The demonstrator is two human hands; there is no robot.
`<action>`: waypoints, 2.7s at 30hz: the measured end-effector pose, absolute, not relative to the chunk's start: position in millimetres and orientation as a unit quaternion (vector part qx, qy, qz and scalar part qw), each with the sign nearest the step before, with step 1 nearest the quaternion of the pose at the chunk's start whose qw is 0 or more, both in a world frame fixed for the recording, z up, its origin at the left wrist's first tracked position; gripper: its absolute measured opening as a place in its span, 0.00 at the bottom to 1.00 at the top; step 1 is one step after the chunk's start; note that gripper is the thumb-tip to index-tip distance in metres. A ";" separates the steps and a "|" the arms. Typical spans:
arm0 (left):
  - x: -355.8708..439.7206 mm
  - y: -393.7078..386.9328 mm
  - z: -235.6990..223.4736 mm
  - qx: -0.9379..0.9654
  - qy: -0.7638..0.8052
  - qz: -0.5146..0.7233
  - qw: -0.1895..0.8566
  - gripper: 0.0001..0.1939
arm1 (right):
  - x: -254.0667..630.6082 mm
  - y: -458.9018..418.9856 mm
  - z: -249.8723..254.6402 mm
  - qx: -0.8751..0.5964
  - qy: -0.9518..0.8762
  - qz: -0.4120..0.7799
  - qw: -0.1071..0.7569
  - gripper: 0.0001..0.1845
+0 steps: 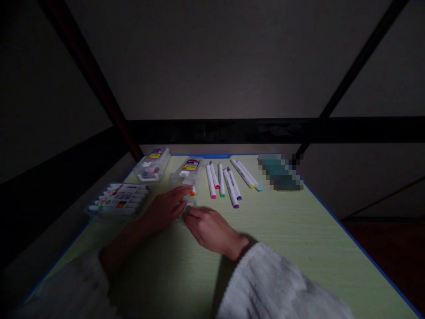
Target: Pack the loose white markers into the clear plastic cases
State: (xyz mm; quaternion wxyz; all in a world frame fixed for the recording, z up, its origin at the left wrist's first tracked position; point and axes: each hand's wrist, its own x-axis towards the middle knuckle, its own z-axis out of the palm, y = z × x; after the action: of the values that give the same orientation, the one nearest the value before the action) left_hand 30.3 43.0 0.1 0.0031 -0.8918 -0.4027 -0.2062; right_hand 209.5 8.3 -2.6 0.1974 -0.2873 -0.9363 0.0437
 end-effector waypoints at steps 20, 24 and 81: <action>30.0 42.2 1.1 -0.894 -0.402 -0.199 -0.008 0.19 | 209.5 8.4 -3.4 -0.286 -0.938 0.049 0.192 0.11; 29.9 43.1 0.9 -0.895 -0.402 -0.194 -0.002 0.19 | 209.8 8.6 -3.5 -0.285 -0.938 0.045 0.193 0.12; 31.7 38.5 7.3 -0.897 -0.394 -0.196 0.034 0.15 | 231.3 41.3 -8.2 -0.630 -0.756 -0.089 0.157 0.13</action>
State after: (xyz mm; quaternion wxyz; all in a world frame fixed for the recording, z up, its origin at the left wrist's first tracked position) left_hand 31.7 38.5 7.3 0.0336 -0.8975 -0.3939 -0.1956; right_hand 231.3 41.3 -8.2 0.1572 -0.6297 -0.7555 -0.0892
